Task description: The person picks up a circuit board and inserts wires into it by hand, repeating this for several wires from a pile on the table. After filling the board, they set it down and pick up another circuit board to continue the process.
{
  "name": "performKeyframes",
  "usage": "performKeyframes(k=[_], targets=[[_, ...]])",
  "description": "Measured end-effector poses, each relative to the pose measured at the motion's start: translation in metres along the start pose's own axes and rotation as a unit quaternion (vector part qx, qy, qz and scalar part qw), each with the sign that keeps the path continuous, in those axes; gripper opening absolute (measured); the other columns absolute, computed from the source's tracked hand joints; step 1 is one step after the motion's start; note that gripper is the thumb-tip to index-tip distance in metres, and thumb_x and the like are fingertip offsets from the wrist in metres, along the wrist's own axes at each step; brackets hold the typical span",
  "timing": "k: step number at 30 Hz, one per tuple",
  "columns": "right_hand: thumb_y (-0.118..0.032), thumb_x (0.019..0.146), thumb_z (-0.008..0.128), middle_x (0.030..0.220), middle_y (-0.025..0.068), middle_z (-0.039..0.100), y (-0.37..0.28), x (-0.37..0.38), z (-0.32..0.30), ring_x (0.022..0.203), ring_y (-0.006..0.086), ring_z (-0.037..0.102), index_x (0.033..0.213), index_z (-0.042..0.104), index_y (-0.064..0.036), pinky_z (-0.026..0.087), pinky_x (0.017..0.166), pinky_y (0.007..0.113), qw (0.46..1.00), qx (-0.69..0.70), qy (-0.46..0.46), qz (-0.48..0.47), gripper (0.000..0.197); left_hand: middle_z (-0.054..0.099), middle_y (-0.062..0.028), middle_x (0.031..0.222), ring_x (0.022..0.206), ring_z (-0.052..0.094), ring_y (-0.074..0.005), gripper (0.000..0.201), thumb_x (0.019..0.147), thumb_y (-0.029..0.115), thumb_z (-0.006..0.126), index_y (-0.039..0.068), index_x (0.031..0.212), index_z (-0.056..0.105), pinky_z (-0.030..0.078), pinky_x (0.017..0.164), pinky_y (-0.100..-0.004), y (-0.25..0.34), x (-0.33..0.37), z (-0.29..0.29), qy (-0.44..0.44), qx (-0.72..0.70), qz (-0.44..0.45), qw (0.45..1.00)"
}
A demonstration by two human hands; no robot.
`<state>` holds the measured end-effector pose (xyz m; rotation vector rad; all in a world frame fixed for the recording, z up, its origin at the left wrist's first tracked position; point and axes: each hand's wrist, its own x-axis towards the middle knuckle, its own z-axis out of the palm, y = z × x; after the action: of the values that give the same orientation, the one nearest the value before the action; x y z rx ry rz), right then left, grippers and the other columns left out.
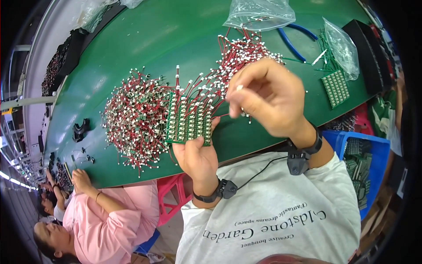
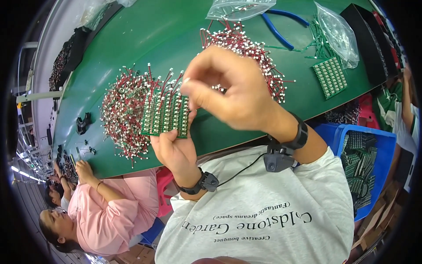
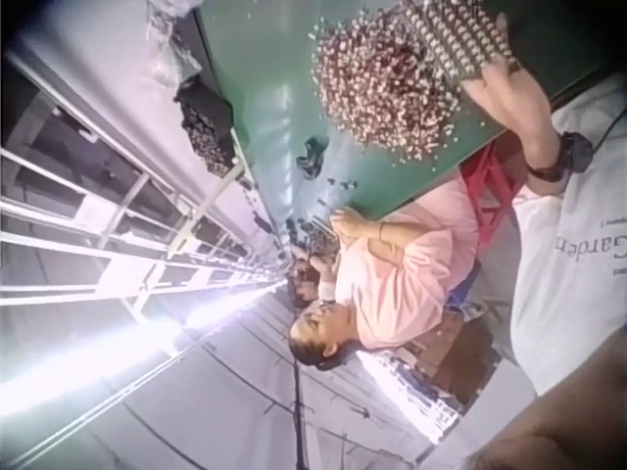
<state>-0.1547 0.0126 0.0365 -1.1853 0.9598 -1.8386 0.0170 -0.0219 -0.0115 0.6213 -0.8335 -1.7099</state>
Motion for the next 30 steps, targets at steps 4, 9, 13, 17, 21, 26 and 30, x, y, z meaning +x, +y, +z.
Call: performKeyframes(k=[4,9,13,17,21,26,30], targets=[[0.007,0.077,0.068,0.084,0.0109,0.062,0.010,-0.011,0.015,0.071,0.0224,0.063,0.090,0.066,0.0007,0.049,0.060,0.030,0.954,-0.266,-0.098,-0.100,0.015,0.057,-0.0189,0.117,0.104,0.060,-0.0266,0.051,0.076,-0.009,0.040,-0.008,0.127,0.045,0.050,0.092,-0.0405,0.000,-0.004,-0.003,0.026,-0.008,0.014,1.000],[0.002,0.073,0.070,0.078,0.0094,0.058,0.027,-0.020,0.026,0.066,0.0213,0.060,0.084,0.064,-0.0007,0.050,0.057,0.030,0.944,-0.314,-0.081,-0.061,0.013,0.058,-0.0152,0.114,0.102,0.059,-0.0209,0.048,0.078,-0.012,0.040,-0.007,0.125,0.047,0.047,0.092,-0.0343,-0.001,-0.013,0.008,-0.026,0.005,0.037,0.999],[0.002,0.071,0.070,0.076,0.0081,0.056,0.035,-0.020,0.031,0.064,0.0201,0.059,0.082,0.063,-0.0008,0.049,0.054,0.030,0.930,-0.354,-0.061,-0.074,0.013,0.054,-0.0152,0.122,0.108,0.057,-0.0200,0.062,0.080,-0.013,0.039,-0.008,0.141,0.033,0.044,0.096,-0.0334,-0.004,-0.015,0.013,-0.026,0.052,0.030,0.998],[0.002,0.070,0.070,0.076,0.0078,0.056,0.035,-0.022,0.030,0.062,0.0203,0.059,0.082,0.063,-0.0007,0.048,0.052,0.030,0.928,-0.361,-0.052,-0.081,0.014,0.053,-0.0147,0.125,0.111,0.055,-0.0191,0.066,0.080,-0.014,0.039,-0.007,0.145,0.027,0.043,0.097,-0.0320,-0.007,-0.016,0.005,-0.046,0.060,0.033,0.997],[0.001,0.070,0.069,0.077,0.0082,0.056,0.034,-0.021,0.029,0.060,0.0206,0.059,0.082,0.063,-0.0010,0.049,0.052,0.031,0.924,-0.369,-0.050,-0.084,0.014,0.051,-0.0143,0.128,0.113,0.054,-0.0181,0.069,0.080,-0.015,0.038,-0.007,0.147,0.023,0.042,0.098,-0.0314,-0.009,-0.016,0.004,-0.053,0.089,0.030,0.994],[-0.001,0.070,0.071,0.078,0.0085,0.057,0.031,-0.017,0.026,0.065,0.0218,0.060,0.083,0.063,-0.0003,0.051,0.055,0.031,0.887,-0.427,-0.091,-0.151,0.016,0.049,-0.0147,0.133,0.116,0.053,-0.0190,0.072,0.080,-0.016,0.036,-0.005,0.149,0.019,0.041,0.101,-0.0316,-0.007,-0.018,0.003,-0.051,0.108,0.031,0.992],[-0.003,0.071,0.071,0.081,0.0098,0.059,0.026,-0.025,0.029,0.072,0.0231,0.062,0.086,0.062,0.0018,0.053,0.059,0.032,0.847,-0.504,-0.110,-0.126,0.018,0.045,-0.0163,0.139,0.123,0.049,-0.0211,0.075,0.078,-0.017,0.034,-0.005,0.150,0.019,0.037,0.105,-0.0323,-0.009,-0.021,-0.004,-0.059,0.201,0.029,0.977]])
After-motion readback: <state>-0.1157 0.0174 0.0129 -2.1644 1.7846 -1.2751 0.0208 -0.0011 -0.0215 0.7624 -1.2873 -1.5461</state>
